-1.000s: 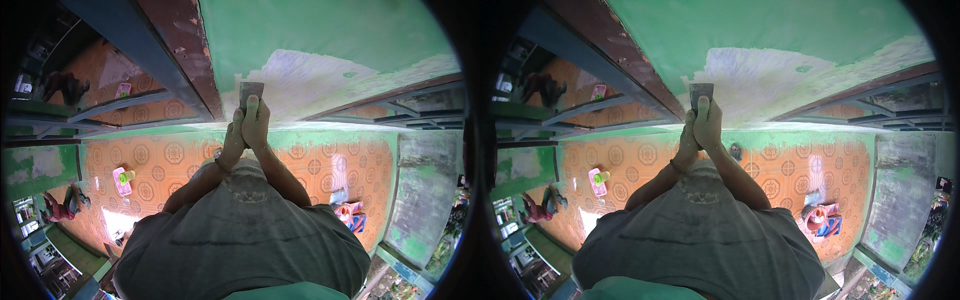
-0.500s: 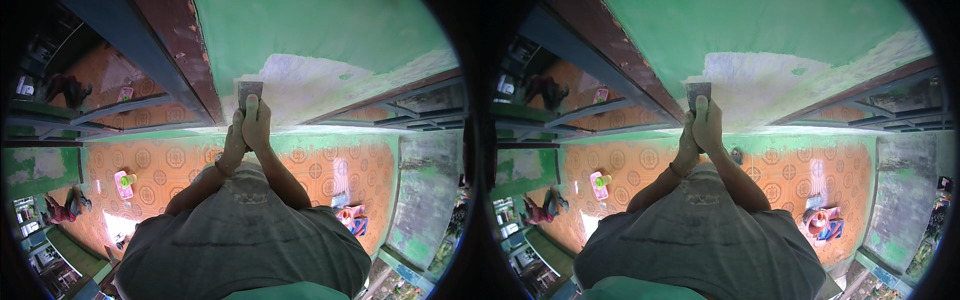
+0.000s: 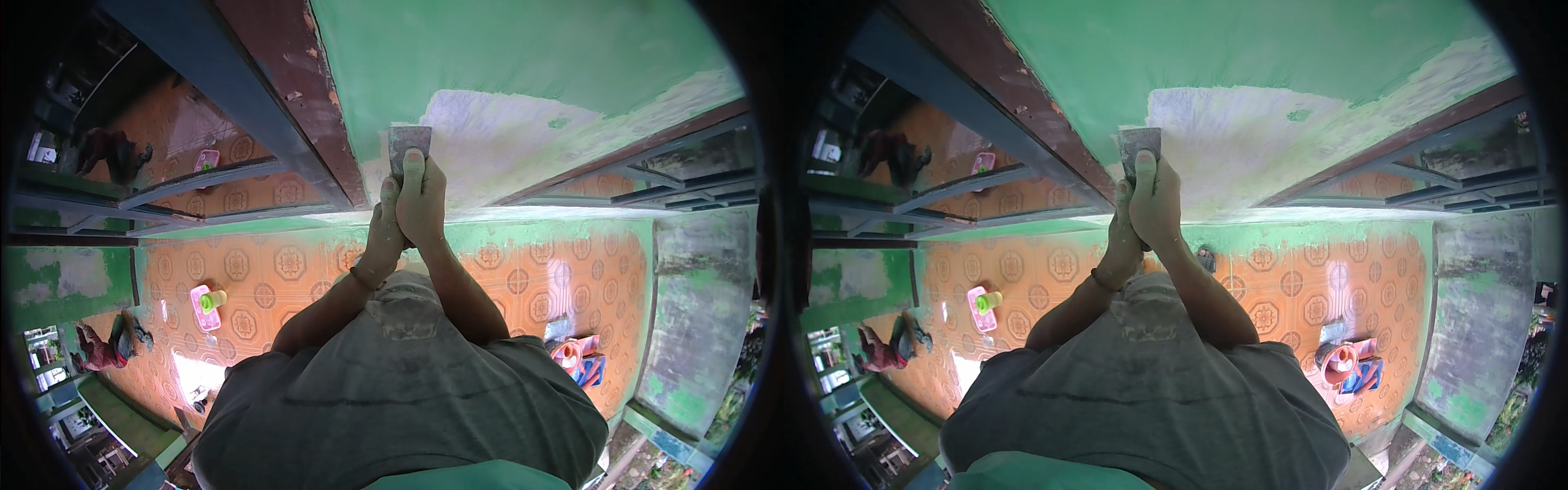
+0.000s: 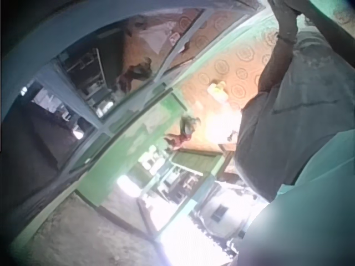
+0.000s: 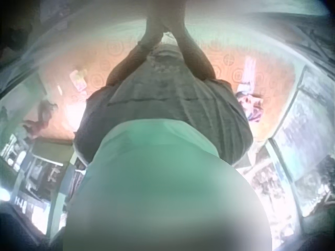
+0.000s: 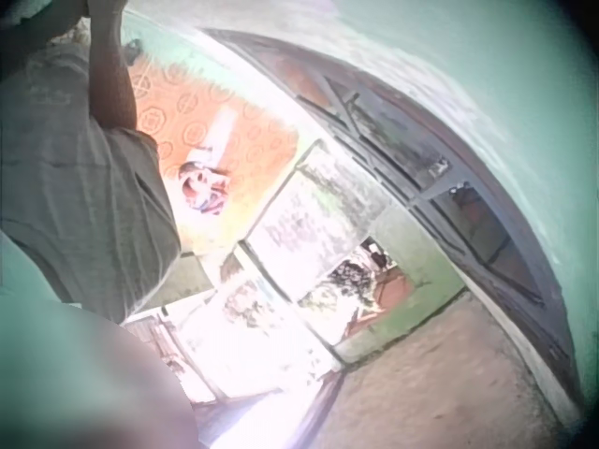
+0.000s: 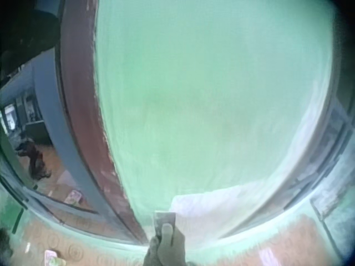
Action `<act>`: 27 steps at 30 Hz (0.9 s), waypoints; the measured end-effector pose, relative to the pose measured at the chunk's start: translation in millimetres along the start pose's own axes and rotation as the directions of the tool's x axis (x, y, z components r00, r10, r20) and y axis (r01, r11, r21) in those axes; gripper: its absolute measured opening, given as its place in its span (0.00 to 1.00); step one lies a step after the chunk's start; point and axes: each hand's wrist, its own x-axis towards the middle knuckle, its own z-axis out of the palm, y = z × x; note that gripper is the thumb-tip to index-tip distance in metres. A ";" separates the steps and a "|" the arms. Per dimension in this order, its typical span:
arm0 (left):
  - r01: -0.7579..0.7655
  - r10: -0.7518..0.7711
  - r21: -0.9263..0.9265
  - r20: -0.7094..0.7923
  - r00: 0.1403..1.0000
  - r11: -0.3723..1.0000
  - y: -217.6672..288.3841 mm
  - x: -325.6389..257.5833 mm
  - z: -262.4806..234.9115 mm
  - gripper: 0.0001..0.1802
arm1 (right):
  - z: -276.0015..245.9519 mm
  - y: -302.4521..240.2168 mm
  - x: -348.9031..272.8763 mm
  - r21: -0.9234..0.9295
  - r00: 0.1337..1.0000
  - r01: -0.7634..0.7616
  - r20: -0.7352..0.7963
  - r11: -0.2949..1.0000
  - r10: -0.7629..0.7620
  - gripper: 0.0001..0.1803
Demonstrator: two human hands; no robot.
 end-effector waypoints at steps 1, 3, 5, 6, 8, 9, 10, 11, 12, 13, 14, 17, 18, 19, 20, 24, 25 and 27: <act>-0.002 0.002 0.023 0.017 1.000 1.000 1.3 0.0 1.5 0.40 | -0.8 -0.8 -0.1 -0.004 1.000 0.015 0.017 1.000 -0.015 0.22; -0.028 0.029 -0.013 0.053 0.998 1.000 3.0 -0.4 4.0 0.40 | -2.3 -3.1 -1.3 -0.001 0.999 0.032 0.029 0.999 -0.032 0.22; 0.024 -0.023 -0.016 0.038 0.999 1.000 3.0 -0.6 6.6 0.40 | -3.4 -6.4 -1.9 0.023 0.993 0.114 0.001 0.993 -0.114 0.22; 0.017 -0.017 -0.018 0.019 1.000 1.000 3.0 0.2 6.7 0.40 | -3.6 -8.5 -1.3 0.017 1.000 0.029 0.008 0.999 -0.029 0.22; -0.002 0.004 -0.069 0.028 1.000 0.998 0.9 0.2 8.1 0.40 | -4.4 -12.5 -1.8 -0.012 0.981 -0.194 0.010 0.981 0.195 0.22; -0.005 0.007 -0.064 0.041 0.999 0.998 -0.7 -0.6 8.1 0.40 | -5.3 -13.8 -0.5 0.005 0.993 -0.118 0.020 0.993 0.118 0.21; -0.011 0.014 -0.063 0.050 0.999 0.998 -1.9 0.7 7.1 0.40 | -5.6 -14.7 0.4 0.019 1.000 -0.005 0.016 1.000 0.004 0.21; 0.021 -0.017 -0.059 0.064 0.998 0.998 -4.4 -0.2 6.7 0.40 | -6.1 -14.5 1.0 0.011 0.999 0.039 0.016 0.999 -0.039 0.21; 0.023 -0.018 -0.060 0.080 0.997 0.998 -6.1 1.4 5.3 0.40 | -6.8 -13.6 2.8 0.027 0.988 0.152 -0.007 0.988 -0.152 0.21; 0.020 -0.014 -0.060 0.098 0.995 0.998 -9.1 1.4 4.8 0.40 | -7.1 -11.8 1.7 -0.004 0.999 0.049 0.008 0.999 -0.049 0.21; -0.047 0.055 -0.071 0.105 0.993 0.996 -10.6 4.8 3.7 0.40 | -7.6 -9.7 1.7 -0.005 0.999 0.034 0.002 0.999 -0.034 0.21; 0.069 -0.068 -0.072 0.017 0.998 0.995 -19.4 3.5 2.8 0.41 | -8.7 -0.7 -3.7 0.025 1.000 -0.011 0.009 1.000 0.011 0.22; 0.081 -0.080 -0.071 0.004 0.997 0.994 -22.3 2.3 4.3 0.41 | -9.0 2.1 -5.5 0.039 0.999 -0.041 0.020 0.998 0.040 0.22; 0.169 -0.166 -0.056 0.046 0.985 0.984 -22.9 3.0 2.0 0.42 | -9.2 4.7 -7.1 0.039 0.999 -0.043 0.018 0.998 0.042 0.22; 0.103 -0.097 -0.083 0.074 0.993 0.991 -24.8 2.0 3.4 0.42 | -9.2 6.9 -8.2 0.040 0.999 -0.033 0.021 0.999 0.032 0.22; 0.012 -0.011 -0.042 0.020 1.000 0.999 -23.0 2.5 3.8 0.41 | -8.4 8.0 -6.7 0.032 1.000 0.013 0.000 0.999 -0.013 0.22; -0.013 0.013 -0.022 -0.020 1.000 1.000 -21.8 2.9 5.4 0.41 | -8.5 6.4 -6.0 0.067 0.999 -0.034 0.027 0.997 0.032 0.22; 0.019 -0.022 -0.090 -0.035 0.999 0.996 -20.3 3.2 9.0 0.40 | -9.5 2.6 -4.6 0.116 0.996 -0.085 0.051 0.990 0.079 0.22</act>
